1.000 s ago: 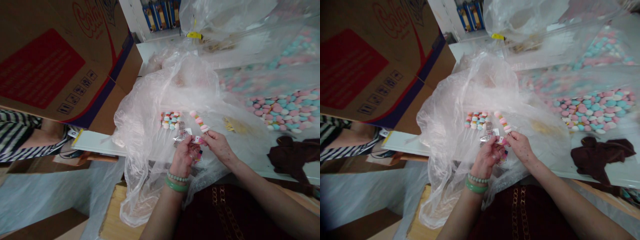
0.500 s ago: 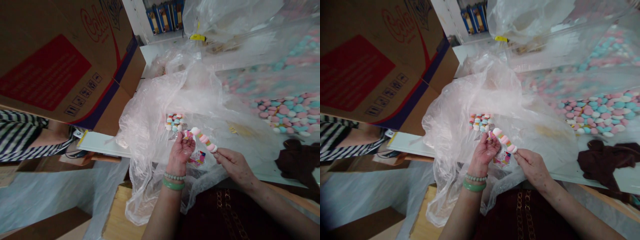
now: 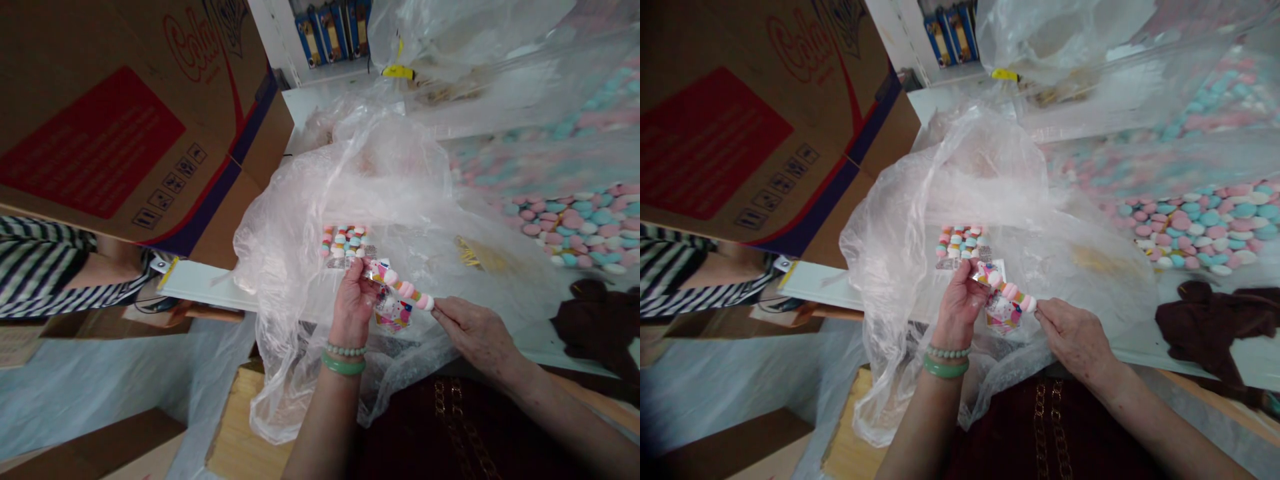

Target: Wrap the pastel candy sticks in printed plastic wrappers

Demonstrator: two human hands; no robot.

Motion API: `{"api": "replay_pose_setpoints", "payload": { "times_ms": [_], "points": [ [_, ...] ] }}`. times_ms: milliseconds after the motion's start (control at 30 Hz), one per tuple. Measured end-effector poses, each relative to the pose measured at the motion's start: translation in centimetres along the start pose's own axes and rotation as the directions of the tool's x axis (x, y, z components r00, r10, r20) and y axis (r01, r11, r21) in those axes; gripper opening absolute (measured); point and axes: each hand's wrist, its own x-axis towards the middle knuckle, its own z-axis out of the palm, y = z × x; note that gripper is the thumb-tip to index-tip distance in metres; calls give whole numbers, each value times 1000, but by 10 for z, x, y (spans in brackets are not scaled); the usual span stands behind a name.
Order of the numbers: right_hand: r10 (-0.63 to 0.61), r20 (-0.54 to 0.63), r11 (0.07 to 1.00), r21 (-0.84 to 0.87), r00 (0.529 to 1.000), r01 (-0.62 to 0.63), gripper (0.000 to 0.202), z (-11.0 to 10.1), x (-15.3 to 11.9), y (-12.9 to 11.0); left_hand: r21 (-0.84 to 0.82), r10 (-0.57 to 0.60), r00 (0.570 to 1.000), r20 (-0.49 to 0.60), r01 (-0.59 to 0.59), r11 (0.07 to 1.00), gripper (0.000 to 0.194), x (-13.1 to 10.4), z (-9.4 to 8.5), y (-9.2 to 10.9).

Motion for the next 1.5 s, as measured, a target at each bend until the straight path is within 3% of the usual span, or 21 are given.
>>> {"api": "replay_pose_setpoints", "payload": {
  "times_ms": [133,233,367,500,700,800,900,1000,1200,1333,1400,1500],
  "points": [
    [48,85,981,185,995,-64,31,-5,5,-1,144,82,994,76,-92,985,12,-1,-1,0],
    [95,154,944,298,984,-138,35,-4,8,-3,267,81,992,101,-105,958,16,-4,2,-2],
    [101,143,964,230,985,-132,32,0,8,0,259,51,990,131,-84,962,18,-3,1,-6],
    [89,140,983,150,986,-110,33,4,7,3,175,58,995,82,-72,982,18,4,-5,-10],
    [90,112,974,195,990,-111,29,7,9,2,343,7,992,125,-50,938,24,-5,-2,-16],
    [182,130,923,320,975,-215,25,13,10,4,337,-4,991,135,-42,941,24,-6,-2,-18],
    [326,174,798,476,929,-370,22,19,11,8,211,55,993,108,-77,974,23,-1,-6,-20],
    [372,218,713,555,902,-428,23,22,13,12,155,66,996,64,-75,985,21,2,-11,-23],
    [347,183,828,400,920,-392,25,19,14,10,314,45,996,76,-66,947,21,-6,-7,-28],
    [228,36,973,32,973,-229,25,14,8,6,351,-20,988,151,-34,936,22,-10,-3,-28],
    [148,-45,980,-125,988,-152,27,13,4,5,345,-27,990,135,-21,938,23,-9,-4,-28],
    [133,-71,979,-148,989,-143,29,13,2,6,309,-27,996,85,-1,951,25,-5,-8,-29]
  ]
}}
